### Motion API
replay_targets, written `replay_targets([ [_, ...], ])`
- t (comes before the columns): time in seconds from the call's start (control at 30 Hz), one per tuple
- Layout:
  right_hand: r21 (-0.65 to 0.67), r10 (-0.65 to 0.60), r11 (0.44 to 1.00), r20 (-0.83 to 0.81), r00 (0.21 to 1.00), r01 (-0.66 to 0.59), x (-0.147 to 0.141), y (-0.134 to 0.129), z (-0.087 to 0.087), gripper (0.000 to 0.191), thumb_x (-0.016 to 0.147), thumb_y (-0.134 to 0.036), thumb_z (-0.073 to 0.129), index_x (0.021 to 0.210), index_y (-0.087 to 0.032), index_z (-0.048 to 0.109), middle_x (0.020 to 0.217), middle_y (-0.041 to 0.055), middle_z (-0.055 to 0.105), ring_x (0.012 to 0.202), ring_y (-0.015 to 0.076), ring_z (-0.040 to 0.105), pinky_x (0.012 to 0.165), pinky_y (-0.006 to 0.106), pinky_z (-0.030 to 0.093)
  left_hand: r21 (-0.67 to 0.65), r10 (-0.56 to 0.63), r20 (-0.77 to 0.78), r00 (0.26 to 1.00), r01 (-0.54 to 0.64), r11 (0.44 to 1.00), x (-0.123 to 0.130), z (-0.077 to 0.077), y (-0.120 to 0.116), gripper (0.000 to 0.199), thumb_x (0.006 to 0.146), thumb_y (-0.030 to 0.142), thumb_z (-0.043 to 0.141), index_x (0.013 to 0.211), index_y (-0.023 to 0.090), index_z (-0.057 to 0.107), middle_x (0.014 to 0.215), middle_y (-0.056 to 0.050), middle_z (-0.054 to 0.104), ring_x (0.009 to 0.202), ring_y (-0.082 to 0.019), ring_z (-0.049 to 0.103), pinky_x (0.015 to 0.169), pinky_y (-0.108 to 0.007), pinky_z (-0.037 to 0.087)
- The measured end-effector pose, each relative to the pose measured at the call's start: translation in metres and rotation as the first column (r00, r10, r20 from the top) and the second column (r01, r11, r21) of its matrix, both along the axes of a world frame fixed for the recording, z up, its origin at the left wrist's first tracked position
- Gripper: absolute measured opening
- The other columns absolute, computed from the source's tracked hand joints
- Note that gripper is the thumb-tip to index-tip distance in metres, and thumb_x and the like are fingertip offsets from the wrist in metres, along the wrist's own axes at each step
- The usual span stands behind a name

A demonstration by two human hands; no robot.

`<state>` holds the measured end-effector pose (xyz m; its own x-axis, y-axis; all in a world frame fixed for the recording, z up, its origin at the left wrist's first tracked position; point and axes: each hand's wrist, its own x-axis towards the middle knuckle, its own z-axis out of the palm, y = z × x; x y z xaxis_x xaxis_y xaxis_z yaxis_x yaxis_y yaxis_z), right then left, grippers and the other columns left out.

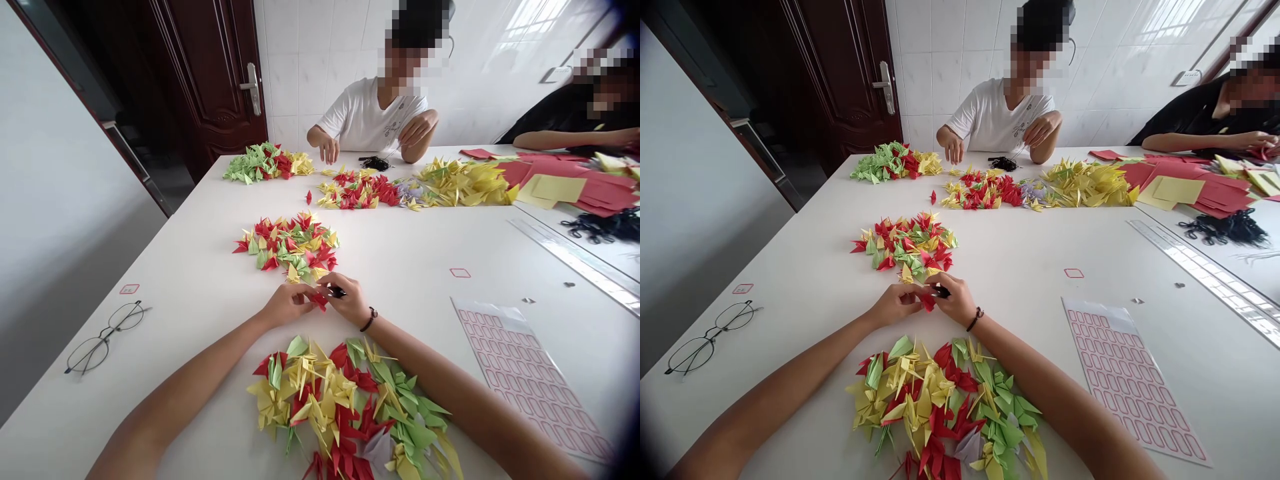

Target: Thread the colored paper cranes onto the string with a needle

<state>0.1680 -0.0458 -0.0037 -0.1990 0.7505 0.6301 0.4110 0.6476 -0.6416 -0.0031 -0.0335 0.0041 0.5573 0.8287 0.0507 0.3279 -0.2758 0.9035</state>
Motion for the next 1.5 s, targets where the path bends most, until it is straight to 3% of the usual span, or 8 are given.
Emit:
replay_targets([
  [0.3, -0.242, -0.111, 0.967, -0.103, 0.988, 0.084, 0.013, 0.015, -0.003, 0.028, 0.069, -0.038, 0.064, 0.087, -0.02, 0.051, 0.068, -0.0021, 0.051, 0.048, 0.0067, 0.042, 0.047, 0.021, 0.036, -0.06, 0.035, 0.068, 0.997, -0.031, 0.998, -0.003, 0.002, 0.001, 0.026, 0.071, 0.033, 0.059, 0.088, 0.014, 0.061, 0.069, -0.001, 0.057, 0.057, -0.009, 0.044, 0.051, -0.02, 0.035],
  [0.53, -0.266, -0.172, 0.95, -0.019, 0.985, 0.161, 0.015, 0.015, -0.001, 0.03, 0.073, -0.041, 0.059, 0.09, -0.019, 0.047, 0.066, -0.0022, 0.048, 0.055, 0.0093, 0.044, 0.053, 0.022, 0.037, -0.065, 0.109, 0.165, 0.98, -0.099, 0.993, -0.004, -0.005, 0.006, 0.027, 0.07, 0.03, 0.062, 0.092, 0.015, 0.059, 0.081, -0.004, 0.062, 0.069, -0.012, 0.054, 0.062, -0.023, 0.042],
  [0.73, -0.185, -0.223, 0.955, 0.065, 0.973, 0.231, 0.013, 0.011, 0.003, 0.019, 0.08, -0.037, 0.049, 0.085, -0.02, 0.043, 0.064, -0.0019, 0.049, 0.053, 0.0096, 0.044, 0.052, 0.022, 0.037, -0.085, 0.198, 0.214, 0.957, -0.183, 0.979, -0.003, -0.008, 0.008, 0.028, 0.07, 0.031, 0.061, 0.092, 0.014, 0.058, 0.078, -0.005, 0.062, 0.069, -0.014, 0.056, 0.061, -0.024, 0.044],
  [0.97, -0.115, 0.01, 0.993, 0.185, 0.983, 0.012, 0.011, 0.004, 0.004, 0.016, 0.079, -0.034, 0.052, 0.084, -0.02, 0.046, 0.07, 0.002, 0.059, 0.056, 0.0111, 0.055, 0.054, 0.022, 0.043, 0.0, 0.28, 0.165, 0.946, -0.284, 0.959, -0.003, -0.006, 0.006, 0.019, 0.069, 0.029, 0.06, 0.08, 0.015, 0.059, 0.073, -0.003, 0.062, 0.064, -0.012, 0.055, 0.059, -0.022, 0.042],
  [1.07, -0.096, 0.053, 0.995, 0.223, 0.973, -0.032, 0.01, 0.004, 0.003, 0.014, 0.079, -0.032, 0.052, 0.084, -0.019, 0.048, 0.075, 0.0043, 0.061, 0.06, 0.0123, 0.058, 0.055, 0.022, 0.044, 0.043, 0.277, 0.137, 0.951, -0.285, 0.958, -0.003, -0.007, 0.005, 0.015, 0.068, 0.027, 0.059, 0.078, 0.016, 0.06, 0.071, -0.002, 0.061, 0.061, -0.011, 0.053, 0.056, -0.021, 0.041],
  [1.5, -0.03, -0.021, 0.999, 0.277, 0.961, 0.03, 0.009, 0.007, -0.005, 0.018, 0.082, -0.035, 0.05, 0.076, -0.019, 0.054, 0.07, 0.005, 0.062, 0.054, 0.012, 0.054, 0.052, 0.022, 0.04, 0.202, 0.244, 0.071, 0.967, -0.254, 0.946, -0.003, -0.009, 0.003, 0.018, 0.07, 0.019, 0.055, 0.084, 0.017, 0.066, 0.066, 0.0, 0.061, 0.057, -0.01, 0.052, 0.054, -0.02, 0.04],
])
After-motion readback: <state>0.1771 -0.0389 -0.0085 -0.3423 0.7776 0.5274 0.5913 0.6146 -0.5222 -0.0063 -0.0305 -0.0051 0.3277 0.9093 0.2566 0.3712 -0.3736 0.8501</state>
